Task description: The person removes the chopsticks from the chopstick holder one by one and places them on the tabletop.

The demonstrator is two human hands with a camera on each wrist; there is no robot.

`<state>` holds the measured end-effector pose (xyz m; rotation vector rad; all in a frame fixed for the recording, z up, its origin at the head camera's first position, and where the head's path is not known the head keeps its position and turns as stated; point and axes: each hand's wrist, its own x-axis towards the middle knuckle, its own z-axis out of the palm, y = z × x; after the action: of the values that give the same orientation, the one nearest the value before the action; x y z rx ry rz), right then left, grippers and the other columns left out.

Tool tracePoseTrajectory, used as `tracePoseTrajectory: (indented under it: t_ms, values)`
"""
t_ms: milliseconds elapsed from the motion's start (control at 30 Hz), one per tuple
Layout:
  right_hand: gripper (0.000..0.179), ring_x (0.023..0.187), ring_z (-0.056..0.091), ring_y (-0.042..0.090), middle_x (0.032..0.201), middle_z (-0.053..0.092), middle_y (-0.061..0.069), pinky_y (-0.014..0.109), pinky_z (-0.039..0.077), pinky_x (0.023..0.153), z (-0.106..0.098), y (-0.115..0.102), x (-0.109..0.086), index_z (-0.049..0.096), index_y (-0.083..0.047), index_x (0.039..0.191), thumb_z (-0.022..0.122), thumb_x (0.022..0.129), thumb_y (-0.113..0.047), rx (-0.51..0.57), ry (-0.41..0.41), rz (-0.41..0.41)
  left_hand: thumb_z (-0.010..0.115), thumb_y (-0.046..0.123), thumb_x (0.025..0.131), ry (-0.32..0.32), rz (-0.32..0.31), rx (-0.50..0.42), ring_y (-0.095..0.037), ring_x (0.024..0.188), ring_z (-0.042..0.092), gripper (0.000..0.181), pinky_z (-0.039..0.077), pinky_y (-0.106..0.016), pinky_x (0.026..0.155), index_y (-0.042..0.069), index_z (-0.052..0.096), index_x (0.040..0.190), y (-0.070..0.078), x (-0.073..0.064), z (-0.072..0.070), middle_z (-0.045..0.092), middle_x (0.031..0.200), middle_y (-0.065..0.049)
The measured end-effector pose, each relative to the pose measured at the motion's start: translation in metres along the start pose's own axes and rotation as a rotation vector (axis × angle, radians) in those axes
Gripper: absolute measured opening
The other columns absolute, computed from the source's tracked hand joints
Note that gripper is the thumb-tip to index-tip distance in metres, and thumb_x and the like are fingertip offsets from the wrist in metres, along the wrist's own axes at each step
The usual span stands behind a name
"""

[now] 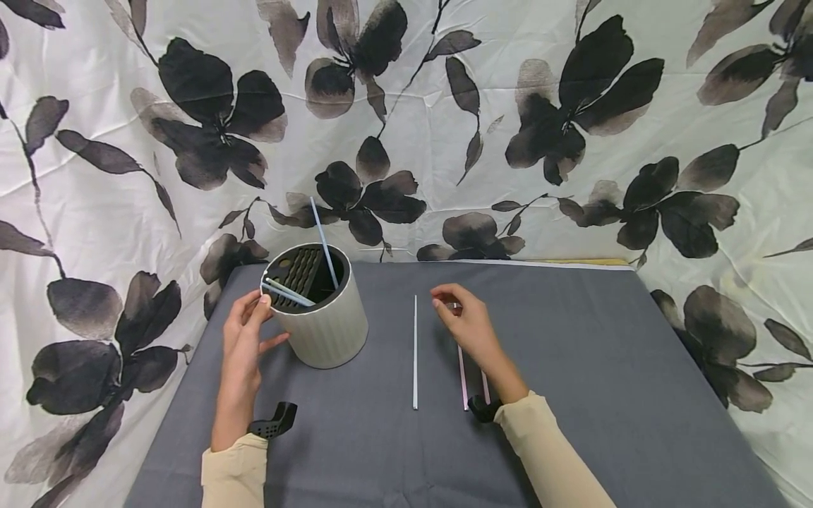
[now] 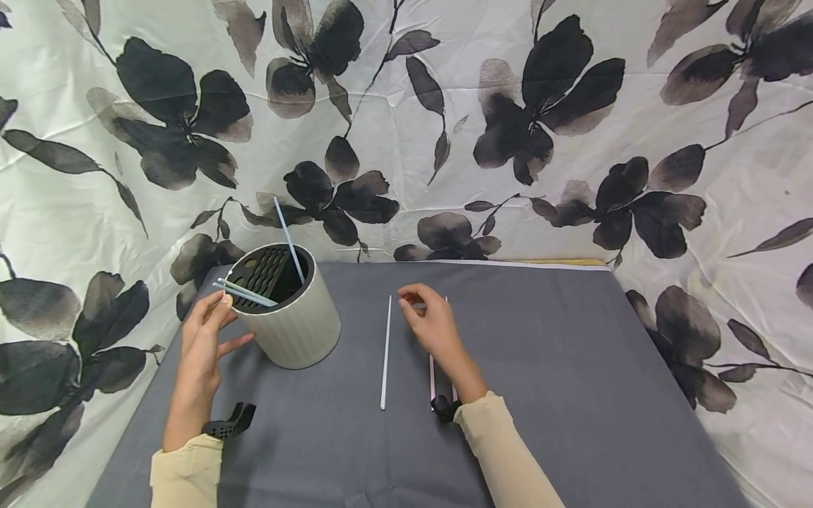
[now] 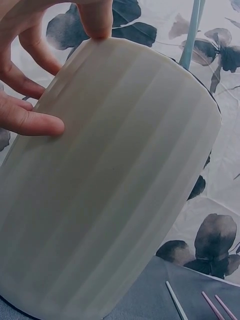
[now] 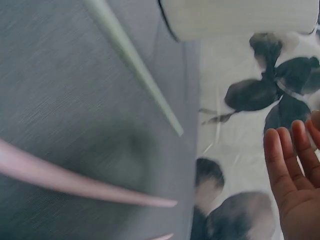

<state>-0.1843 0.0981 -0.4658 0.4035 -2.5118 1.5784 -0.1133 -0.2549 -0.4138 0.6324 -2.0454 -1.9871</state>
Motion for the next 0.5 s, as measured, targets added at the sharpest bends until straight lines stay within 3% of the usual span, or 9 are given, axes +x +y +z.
tracePoseTrajectory:
  t_ms: [67,200,500]
  values:
    - [0.022,0.111,0.070,0.025,0.119,0.074,0.009,0.047,0.062,0.093,0.005,-0.010,0.005,0.071,-0.009,0.122,0.070,0.102,-0.015,0.021,-0.019,-0.043,0.059,0.045,0.105,0.001,-0.002,0.003,-0.010,0.117,0.051,0.058,0.067,-0.025,0.069,0.015,0.045,0.153,0.000,0.000,0.000,0.049,0.132,0.007]
    - [0.023,0.115,0.068,0.024,0.122,0.071,0.007,0.050,0.060,0.102,0.016,-0.032,0.013,0.070,-0.009,0.124,0.068,0.102,-0.014,0.071,-0.069,-0.127,0.059,0.044,0.106,0.004,-0.003,0.002,-0.010,0.117,0.051,0.057,0.067,-0.027,0.069,0.015,0.045,0.153,-0.001,0.001,0.000,0.048,0.134,0.007]
    - [0.020,0.110,0.069,0.022,0.118,0.071,0.009,0.048,0.061,0.101,0.048,-0.085,0.029,0.070,-0.007,0.120,0.070,0.100,-0.008,0.150,-0.176,-0.359,0.059,0.045,0.105,0.012,0.000,0.004,-0.009,0.117,0.051,0.059,0.067,-0.028,0.070,0.015,0.045,0.154,0.000,0.000,0.000,0.048,0.137,0.005]
